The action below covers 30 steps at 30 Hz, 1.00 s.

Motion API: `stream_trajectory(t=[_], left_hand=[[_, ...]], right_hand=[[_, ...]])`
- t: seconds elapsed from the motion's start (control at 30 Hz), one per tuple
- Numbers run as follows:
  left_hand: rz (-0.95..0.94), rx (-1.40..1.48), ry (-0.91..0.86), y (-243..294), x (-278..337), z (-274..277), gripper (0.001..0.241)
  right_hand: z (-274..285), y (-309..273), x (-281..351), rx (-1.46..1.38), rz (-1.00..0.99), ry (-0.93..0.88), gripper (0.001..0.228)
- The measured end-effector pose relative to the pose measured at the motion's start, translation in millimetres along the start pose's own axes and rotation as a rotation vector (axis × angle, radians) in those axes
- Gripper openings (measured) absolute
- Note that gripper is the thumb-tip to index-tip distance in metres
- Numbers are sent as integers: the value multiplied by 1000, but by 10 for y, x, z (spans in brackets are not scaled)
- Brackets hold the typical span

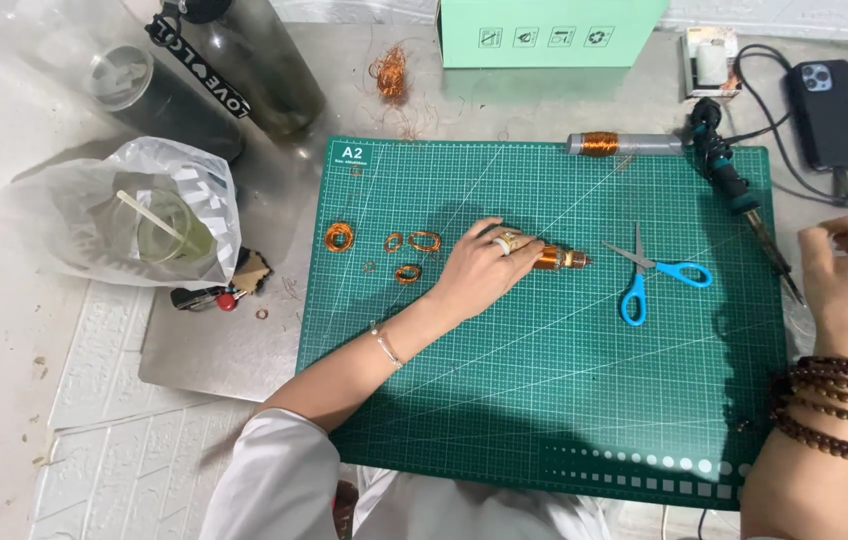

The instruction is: Winding thin copper wire around a small metal component and trimming the ends with scissors on a cutting mat.

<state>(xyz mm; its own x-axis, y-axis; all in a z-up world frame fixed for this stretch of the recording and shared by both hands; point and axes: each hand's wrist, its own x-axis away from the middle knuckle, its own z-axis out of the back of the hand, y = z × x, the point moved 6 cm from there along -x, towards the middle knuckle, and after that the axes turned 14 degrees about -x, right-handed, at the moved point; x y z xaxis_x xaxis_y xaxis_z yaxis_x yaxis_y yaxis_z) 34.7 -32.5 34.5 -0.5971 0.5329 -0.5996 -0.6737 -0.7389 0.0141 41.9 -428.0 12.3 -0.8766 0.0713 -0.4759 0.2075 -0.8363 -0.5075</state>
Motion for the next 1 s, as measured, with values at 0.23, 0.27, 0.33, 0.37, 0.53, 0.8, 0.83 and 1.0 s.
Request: stream_trajectory(t=[0.23, 0.27, 0.33, 0.37, 0.53, 0.8, 0.83, 1.0], left_hand=[[-24, -41, 14, 6, -7, 15, 17], [-28, -54, 25, 5, -17, 31, 17], [-28, -61, 27, 17, -3, 58, 17], [-42, -70, 26, 27, -11, 68, 18], [-20, -62, 137, 38, 15, 61, 13], [-22, 11, 17, 35, -27, 91, 15], [-21, 9, 19, 22, -23, 84, 15], [-57, 22, 20, 2, -17, 41, 16]], right_hand=[[-105, -1443, -84, -456, 56, -64, 17], [-218, -1693, -60, -447, 149, -174, 24], [-390, -2019, 27, -439, 233, -292, 35], [-485, -2142, 84, -324, 316, -377, 45], [-612, -2371, 188, -57, 466, -357, 20], [-587, -2220, 149, -58, 408, -338, 6], [-525, -2186, 122, -58, 410, -337, 6], [-249, -1976, -2, -333, 305, -303, 14]])
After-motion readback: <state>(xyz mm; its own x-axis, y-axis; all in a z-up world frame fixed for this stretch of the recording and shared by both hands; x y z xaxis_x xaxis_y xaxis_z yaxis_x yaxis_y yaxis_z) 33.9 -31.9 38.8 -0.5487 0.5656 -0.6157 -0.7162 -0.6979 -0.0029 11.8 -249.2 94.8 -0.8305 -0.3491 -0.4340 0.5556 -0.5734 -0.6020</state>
